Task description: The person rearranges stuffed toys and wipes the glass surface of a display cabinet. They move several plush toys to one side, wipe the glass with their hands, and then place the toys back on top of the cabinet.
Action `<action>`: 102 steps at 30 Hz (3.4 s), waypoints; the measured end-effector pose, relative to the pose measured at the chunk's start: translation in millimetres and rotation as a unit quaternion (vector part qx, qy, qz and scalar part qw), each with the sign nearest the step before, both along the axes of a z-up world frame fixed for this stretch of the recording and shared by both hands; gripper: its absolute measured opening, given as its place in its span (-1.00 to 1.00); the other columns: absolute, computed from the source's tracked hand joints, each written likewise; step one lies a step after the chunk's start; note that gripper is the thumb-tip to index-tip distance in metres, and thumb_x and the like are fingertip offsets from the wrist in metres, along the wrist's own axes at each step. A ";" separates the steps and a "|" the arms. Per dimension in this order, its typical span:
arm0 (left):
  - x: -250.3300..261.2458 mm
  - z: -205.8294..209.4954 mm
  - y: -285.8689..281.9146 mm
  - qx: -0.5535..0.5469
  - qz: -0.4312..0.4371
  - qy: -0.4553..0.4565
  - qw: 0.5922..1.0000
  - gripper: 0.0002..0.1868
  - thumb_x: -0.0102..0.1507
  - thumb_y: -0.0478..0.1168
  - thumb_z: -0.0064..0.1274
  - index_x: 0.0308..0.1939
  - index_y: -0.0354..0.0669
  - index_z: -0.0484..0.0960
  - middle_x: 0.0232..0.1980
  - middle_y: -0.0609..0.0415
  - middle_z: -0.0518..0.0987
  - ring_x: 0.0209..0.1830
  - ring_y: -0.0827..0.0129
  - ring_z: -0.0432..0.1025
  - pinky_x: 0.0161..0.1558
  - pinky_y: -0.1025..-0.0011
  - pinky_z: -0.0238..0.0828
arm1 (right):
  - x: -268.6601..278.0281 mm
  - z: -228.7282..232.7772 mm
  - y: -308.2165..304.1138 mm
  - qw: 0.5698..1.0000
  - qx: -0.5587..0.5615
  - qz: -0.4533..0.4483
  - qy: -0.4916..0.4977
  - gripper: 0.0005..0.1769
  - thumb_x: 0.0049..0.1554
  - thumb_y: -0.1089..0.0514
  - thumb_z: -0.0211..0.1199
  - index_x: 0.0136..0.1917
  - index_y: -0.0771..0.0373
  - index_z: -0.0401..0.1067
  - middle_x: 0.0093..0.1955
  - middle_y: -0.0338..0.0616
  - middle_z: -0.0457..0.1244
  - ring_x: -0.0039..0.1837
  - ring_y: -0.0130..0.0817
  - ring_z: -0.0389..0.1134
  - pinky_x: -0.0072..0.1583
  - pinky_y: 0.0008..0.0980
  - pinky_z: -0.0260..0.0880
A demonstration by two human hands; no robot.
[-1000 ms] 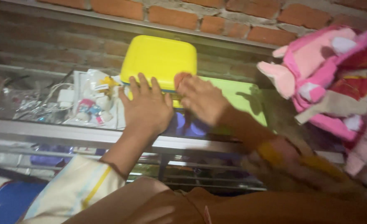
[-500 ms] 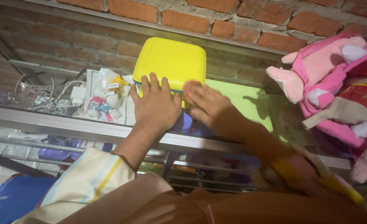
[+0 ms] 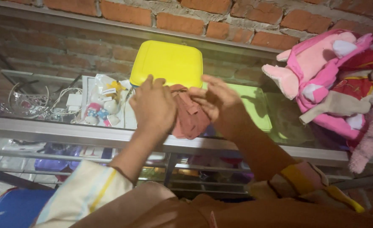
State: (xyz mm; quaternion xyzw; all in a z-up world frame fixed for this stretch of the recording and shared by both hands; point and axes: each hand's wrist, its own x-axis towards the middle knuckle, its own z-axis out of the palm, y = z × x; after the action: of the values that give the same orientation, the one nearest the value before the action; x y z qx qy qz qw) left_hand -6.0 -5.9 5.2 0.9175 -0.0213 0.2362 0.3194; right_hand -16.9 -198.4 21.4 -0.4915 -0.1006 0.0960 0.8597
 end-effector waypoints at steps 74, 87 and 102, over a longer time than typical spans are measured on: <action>29.2 -54.8 484.5 0.182 0.277 0.077 0.940 -0.23 0.42 0.18 -0.34 0.44 -0.44 0.32 0.61 -0.36 0.08 0.62 -0.23 -0.11 0.38 -0.40 -0.26 | 111.3 6.0 387.9 0.570 -0.790 0.050 -0.219 -0.05 0.21 -0.50 -0.30 0.67 0.01 -0.27 0.72 0.08 -0.48 0.70 0.15 -0.59 0.43 0.63 -0.62; 134.8 -14.0 518.7 0.320 0.168 0.073 0.930 -0.25 0.41 0.29 -0.23 0.09 -0.39 0.69 0.25 -0.46 0.46 0.39 -0.23 0.24 0.46 -0.13 0.02 | 107.0 -16.6 379.5 0.554 -0.743 -0.085 -0.366 -0.13 0.21 -0.41 0.06 0.56 0.16 0.12 0.60 0.30 -0.10 0.63 0.36 -0.16 0.30 0.73 -0.14; 259.2 -15.1 454.7 0.179 0.084 0.091 0.976 -0.22 0.36 0.09 -0.42 0.51 -0.43 0.08 0.61 -0.39 -0.03 0.56 -0.28 -0.19 0.39 -0.19 -0.25 | 104.9 -11.6 386.5 0.537 -0.764 -0.095 -0.344 -0.07 0.15 -0.40 0.10 0.59 0.11 0.00 0.61 0.27 -0.13 0.62 0.28 -0.16 0.34 0.69 -0.20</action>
State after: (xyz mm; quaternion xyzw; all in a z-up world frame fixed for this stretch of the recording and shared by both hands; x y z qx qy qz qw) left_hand 253.2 448.8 -9.9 0.9759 0.0433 0.1699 0.1297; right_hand 88.0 188.0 9.8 -0.9636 -0.2297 -0.1222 0.0610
